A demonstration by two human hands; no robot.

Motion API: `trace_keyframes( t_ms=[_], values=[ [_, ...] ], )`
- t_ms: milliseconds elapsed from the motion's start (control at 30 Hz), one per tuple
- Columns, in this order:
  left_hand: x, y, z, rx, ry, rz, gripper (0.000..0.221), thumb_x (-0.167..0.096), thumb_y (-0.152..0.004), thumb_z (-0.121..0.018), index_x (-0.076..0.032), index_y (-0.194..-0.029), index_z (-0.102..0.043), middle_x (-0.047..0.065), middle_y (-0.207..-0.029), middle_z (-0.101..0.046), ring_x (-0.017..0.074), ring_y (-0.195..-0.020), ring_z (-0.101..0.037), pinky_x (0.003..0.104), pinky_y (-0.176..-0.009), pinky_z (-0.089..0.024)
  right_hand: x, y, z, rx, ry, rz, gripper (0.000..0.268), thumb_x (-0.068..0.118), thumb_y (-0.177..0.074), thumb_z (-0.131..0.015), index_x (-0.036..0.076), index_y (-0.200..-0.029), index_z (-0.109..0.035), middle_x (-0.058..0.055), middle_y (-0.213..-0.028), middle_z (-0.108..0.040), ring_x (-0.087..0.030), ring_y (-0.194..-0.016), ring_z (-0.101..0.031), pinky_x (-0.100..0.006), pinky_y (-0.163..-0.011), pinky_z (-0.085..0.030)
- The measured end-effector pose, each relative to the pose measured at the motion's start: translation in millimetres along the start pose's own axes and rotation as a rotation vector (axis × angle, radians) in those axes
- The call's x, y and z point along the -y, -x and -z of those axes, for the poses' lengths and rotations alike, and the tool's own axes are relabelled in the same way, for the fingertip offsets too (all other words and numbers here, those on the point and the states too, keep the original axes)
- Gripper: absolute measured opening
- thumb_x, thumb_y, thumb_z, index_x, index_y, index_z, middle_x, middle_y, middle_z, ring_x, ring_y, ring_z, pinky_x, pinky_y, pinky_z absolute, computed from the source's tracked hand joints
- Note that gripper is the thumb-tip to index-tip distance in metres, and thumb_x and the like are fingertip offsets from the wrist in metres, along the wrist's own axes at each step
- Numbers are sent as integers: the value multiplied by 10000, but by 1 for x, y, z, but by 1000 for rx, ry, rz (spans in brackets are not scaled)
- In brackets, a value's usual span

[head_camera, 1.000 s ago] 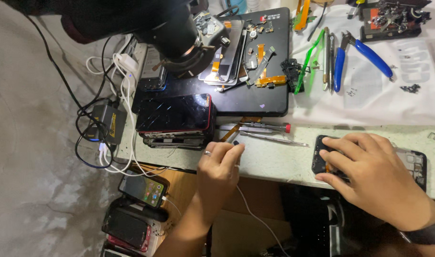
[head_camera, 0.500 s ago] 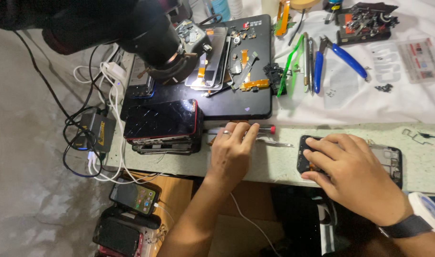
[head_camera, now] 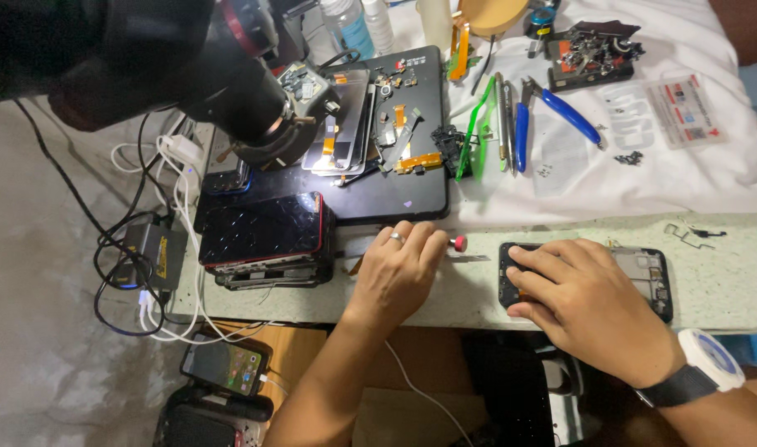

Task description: The person disassembles a smartphone, removes the battery and internal components, and uses a screwdriver and tweezers to manipulate small parts. They place removed screws and components on the workbench and continue adjusting internal connectors.

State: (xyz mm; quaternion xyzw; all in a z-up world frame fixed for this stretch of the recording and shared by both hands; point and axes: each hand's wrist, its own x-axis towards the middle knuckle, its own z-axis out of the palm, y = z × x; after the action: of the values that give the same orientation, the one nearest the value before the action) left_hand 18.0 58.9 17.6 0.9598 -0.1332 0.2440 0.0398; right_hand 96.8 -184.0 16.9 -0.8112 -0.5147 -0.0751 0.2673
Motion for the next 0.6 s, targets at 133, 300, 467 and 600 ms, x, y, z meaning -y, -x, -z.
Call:
trace_keyframes(
  t_ms=[133, 300, 467, 600],
  values=[
    [1, 8, 7, -252, 16, -160, 179, -76, -947, -619, -79, -1122, -580, 63, -1114, -677, 246, -965, -624, 394, -855, -493, -1, 2, 1, -12, -22, -4, 367, 319, -717, -769, 65, -978, -725, -71, -1185, -700, -296, -1057, -607, -466, -925, -441],
    [0, 30, 11, -406, 169, -69, 220, -57, -986, -685, -69, -1164, -555, 66, -1016, -628, 248, -933, -640, 429, -839, -528, -1, 1, 0, 5, -14, -6, 344, 294, -712, -772, 62, -961, -724, -72, -1187, -702, -299, -1051, -608, -465, -922, -447],
    [-4, 51, 11, 107, -103, 171, 132, -97, -917, -704, -125, -1037, -658, 58, -824, -597, 226, -634, -587, 378, -546, -497, 3, 1, 0, -22, 6, 30, 380, 256, -719, -768, 32, -1022, -718, -87, -1209, -693, -310, -1062, -606, -463, -939, -454],
    [-3, 54, 13, 66, -26, 194, 207, -22, -847, -644, -103, -1036, -668, 71, -881, -577, 270, -826, -633, 398, -689, -520, 8, 1, -2, -34, 11, 24, 421, 236, -723, -761, 8, -1072, -707, -100, -1242, -682, -311, -1072, -605, -461, -964, -461]
  ],
)
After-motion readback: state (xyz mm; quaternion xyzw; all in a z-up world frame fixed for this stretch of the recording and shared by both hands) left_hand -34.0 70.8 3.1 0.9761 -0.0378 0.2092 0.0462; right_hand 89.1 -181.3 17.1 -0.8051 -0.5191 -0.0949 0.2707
